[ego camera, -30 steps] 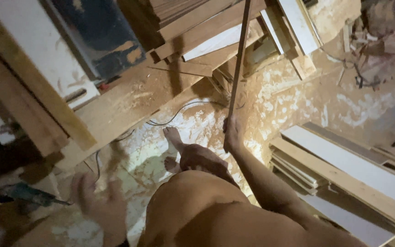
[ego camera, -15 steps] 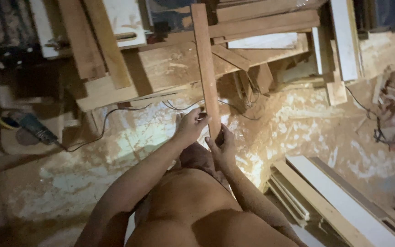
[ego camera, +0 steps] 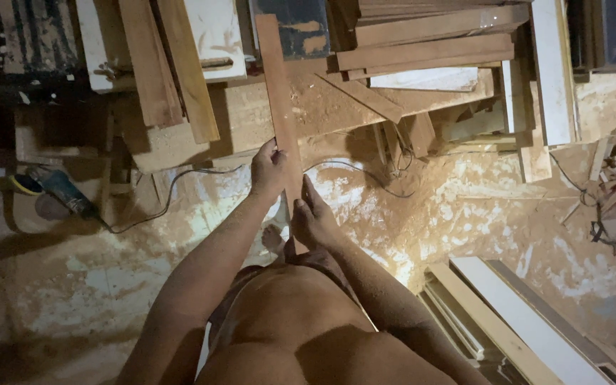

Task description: The person repeatedly smooths thin wooden strips by hand on a stationary sanding surface. They pick up each strip, rub it against the surface, and then place it aside. The process is repeated for multiple pieces of wood.

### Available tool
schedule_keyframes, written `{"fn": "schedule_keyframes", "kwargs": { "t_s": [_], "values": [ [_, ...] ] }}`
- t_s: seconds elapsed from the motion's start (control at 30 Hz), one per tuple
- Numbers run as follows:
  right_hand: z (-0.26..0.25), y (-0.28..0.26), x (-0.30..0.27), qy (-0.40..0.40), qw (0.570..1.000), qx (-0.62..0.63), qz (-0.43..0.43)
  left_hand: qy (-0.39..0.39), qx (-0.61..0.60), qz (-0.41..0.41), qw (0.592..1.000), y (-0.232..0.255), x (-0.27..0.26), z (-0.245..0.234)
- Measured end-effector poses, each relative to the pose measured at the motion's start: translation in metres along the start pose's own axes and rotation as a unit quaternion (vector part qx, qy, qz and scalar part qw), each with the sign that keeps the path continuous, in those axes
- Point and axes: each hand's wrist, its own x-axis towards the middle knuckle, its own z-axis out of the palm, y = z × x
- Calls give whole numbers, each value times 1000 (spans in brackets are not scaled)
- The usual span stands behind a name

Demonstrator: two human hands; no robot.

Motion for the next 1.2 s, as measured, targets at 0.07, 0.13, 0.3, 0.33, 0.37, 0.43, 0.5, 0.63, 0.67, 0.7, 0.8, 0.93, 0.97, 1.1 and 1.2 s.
{"fn": "schedule_keyframes", "kwargs": {
  "t_s": [0.07,0.13,0.3,0.33,0.37,0.43,0.5,0.63,0.67,0.7,0.8,0.93,0.97,1.1,1.2],
  "values": [
    [3,19,11,-16,1000,-26,-10,11,29,-7,999,7,6,-2],
    [3,88,26,9,956,274,106,-3,-27,-12,1000,30,0,-8],
    [11,76,33,-139,846,495,141,-10,-57,-23,998,10,17,-1],
    [19,72,36,-180,787,569,157,-14,-104,-34,994,2,22,0],
    [21,64,39,-182,786,569,158,-13,-104,-34,994,9,24,-4],
    [25,49,42,-180,675,690,191,-15,-138,-69,988,22,27,-12],
    [31,63,57,-166,750,599,225,4,-166,-85,982,35,28,-12],
    [19,-41,61,-155,817,510,221,37,-220,-109,969,47,42,-12],
    [22,-29,69,-156,817,510,220,37,-219,-108,969,50,46,-12],
    [24,-16,76,-153,826,494,225,46,-205,-113,971,53,48,-11],
    [28,-8,90,-146,835,479,226,52,-183,-117,975,37,69,-5],
    [21,-34,100,-143,849,460,219,79,-184,-117,973,37,84,0],
    [22,-29,103,-144,849,459,219,80,-185,-116,973,35,88,3],
    [19,-31,117,-141,850,453,230,99,-182,-119,971,5,114,13],
    [16,-29,128,-159,849,452,222,92,-179,-121,972,10,122,14]
  ]
}}
